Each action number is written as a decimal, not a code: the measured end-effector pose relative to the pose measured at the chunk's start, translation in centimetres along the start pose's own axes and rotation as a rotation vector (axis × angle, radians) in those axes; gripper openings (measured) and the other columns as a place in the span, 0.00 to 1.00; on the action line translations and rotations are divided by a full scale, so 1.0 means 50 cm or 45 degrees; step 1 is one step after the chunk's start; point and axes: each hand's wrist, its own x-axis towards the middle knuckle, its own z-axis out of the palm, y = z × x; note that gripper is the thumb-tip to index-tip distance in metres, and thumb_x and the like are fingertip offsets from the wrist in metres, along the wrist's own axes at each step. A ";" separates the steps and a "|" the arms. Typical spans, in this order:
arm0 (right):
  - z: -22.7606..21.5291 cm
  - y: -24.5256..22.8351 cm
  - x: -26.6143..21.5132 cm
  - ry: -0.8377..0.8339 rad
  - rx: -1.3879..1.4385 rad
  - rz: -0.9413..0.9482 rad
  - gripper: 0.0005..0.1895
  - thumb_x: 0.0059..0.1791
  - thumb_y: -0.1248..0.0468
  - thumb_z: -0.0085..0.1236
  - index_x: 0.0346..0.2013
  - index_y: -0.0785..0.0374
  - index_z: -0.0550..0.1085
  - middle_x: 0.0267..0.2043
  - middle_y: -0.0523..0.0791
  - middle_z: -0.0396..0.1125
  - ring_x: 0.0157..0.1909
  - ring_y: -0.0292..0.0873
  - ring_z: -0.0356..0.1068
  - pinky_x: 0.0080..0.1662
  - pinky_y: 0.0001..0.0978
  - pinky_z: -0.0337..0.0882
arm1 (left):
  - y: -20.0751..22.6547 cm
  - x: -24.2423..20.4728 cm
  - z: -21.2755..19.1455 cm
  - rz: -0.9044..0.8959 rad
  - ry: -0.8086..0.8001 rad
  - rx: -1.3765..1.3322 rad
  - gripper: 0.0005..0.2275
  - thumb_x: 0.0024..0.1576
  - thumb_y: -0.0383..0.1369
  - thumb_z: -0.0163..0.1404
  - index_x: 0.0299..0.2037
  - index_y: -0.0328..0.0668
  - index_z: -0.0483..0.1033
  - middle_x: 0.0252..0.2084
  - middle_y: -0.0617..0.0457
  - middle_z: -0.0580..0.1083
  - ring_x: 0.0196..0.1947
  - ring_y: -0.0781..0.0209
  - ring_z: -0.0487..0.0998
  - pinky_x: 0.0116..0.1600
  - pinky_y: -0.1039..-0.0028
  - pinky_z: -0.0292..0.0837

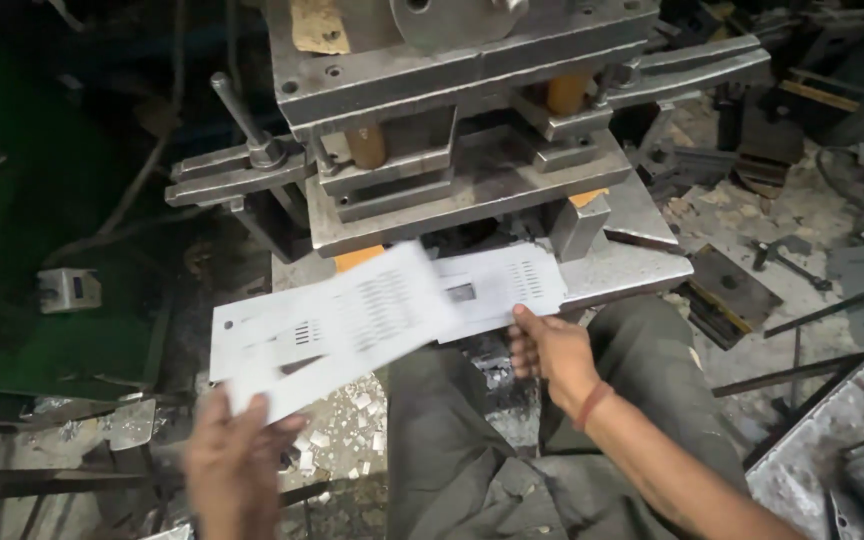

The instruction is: The operator is feeding metal sheets into a stamping press to punch holes and then stacking the finished pieces.

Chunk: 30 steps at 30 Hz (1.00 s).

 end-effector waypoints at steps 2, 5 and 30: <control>0.002 -0.003 -0.018 0.139 0.015 0.050 0.19 0.54 0.58 0.61 0.25 0.67 0.70 0.17 0.46 0.59 0.15 0.42 0.57 0.20 0.33 0.58 | -0.013 -0.008 0.085 -0.095 -0.081 0.032 0.21 0.59 0.23 0.46 0.64 0.24 0.65 0.44 0.36 0.75 0.28 0.52 0.77 0.37 0.64 0.79; 0.017 -0.048 -0.061 -0.136 -0.071 -0.131 0.06 0.49 0.75 0.54 0.38 0.78 0.76 0.30 0.54 0.70 0.23 0.44 0.66 0.28 0.34 0.68 | -0.042 0.008 0.188 -0.132 -0.274 -0.045 0.20 0.57 0.26 0.52 0.60 0.27 0.69 0.36 0.37 0.80 0.27 0.51 0.83 0.39 0.67 0.83; 0.205 -0.273 0.146 0.014 0.293 -0.201 0.09 0.53 0.67 0.51 0.46 0.68 0.73 0.41 0.55 0.76 0.41 0.55 0.80 0.45 0.54 0.81 | -0.063 0.168 0.425 -0.274 -0.753 0.031 0.10 0.63 0.30 0.47 0.50 0.33 0.77 0.38 0.37 0.81 0.32 0.52 0.86 0.38 0.64 0.86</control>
